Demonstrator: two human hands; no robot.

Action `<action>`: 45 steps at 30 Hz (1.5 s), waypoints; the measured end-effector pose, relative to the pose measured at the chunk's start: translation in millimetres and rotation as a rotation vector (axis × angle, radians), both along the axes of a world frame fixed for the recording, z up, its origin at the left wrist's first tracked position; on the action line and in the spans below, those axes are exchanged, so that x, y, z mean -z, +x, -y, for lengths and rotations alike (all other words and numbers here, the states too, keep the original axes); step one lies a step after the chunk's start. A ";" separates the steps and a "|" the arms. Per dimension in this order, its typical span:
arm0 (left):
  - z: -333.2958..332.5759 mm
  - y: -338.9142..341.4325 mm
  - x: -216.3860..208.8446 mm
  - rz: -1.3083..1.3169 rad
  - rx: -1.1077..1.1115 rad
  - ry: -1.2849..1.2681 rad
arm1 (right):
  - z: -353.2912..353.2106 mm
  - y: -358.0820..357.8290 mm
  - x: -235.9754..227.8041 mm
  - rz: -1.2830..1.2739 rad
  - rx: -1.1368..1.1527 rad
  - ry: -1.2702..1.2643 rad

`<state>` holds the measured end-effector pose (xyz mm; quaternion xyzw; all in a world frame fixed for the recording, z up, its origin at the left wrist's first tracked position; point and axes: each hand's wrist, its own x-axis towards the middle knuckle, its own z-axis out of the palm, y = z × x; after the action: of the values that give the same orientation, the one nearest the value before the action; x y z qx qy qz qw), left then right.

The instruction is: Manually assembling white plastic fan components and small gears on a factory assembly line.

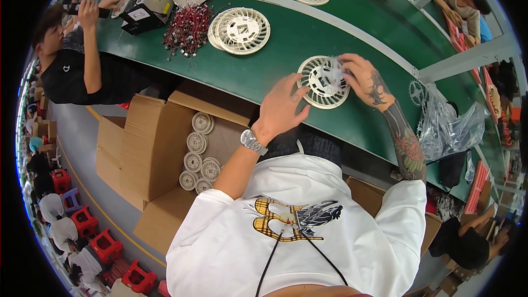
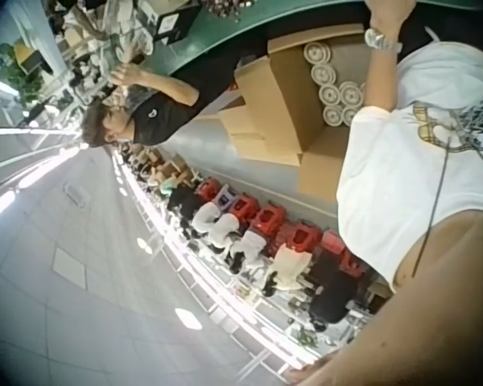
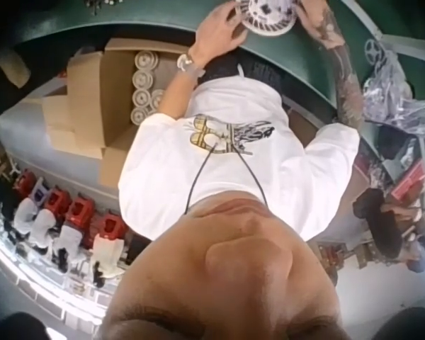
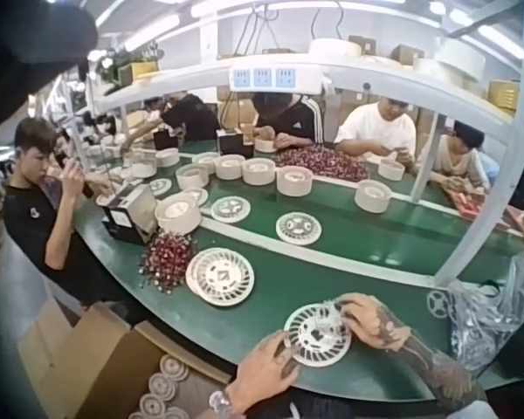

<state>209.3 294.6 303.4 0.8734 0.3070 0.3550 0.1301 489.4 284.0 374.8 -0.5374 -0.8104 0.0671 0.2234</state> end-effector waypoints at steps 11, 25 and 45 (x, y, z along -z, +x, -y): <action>0.4 0.3 5.3 -0.006 -0.040 0.000 | 5.9 -16.7 1.6 0.103 -0.123 -0.082; 0.4 0.4 7.9 -0.002 -0.031 -0.002 | 5.2 -16.8 5.2 0.133 -0.154 -0.071; -2.3 -1.8 2.0 0.028 0.030 -0.009 | 8.1 -17.7 6.4 0.114 -0.139 -0.047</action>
<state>207.5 296.9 301.4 0.8724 0.2935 0.3636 0.1435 471.7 275.9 368.5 -0.4879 -0.8553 0.0708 0.1591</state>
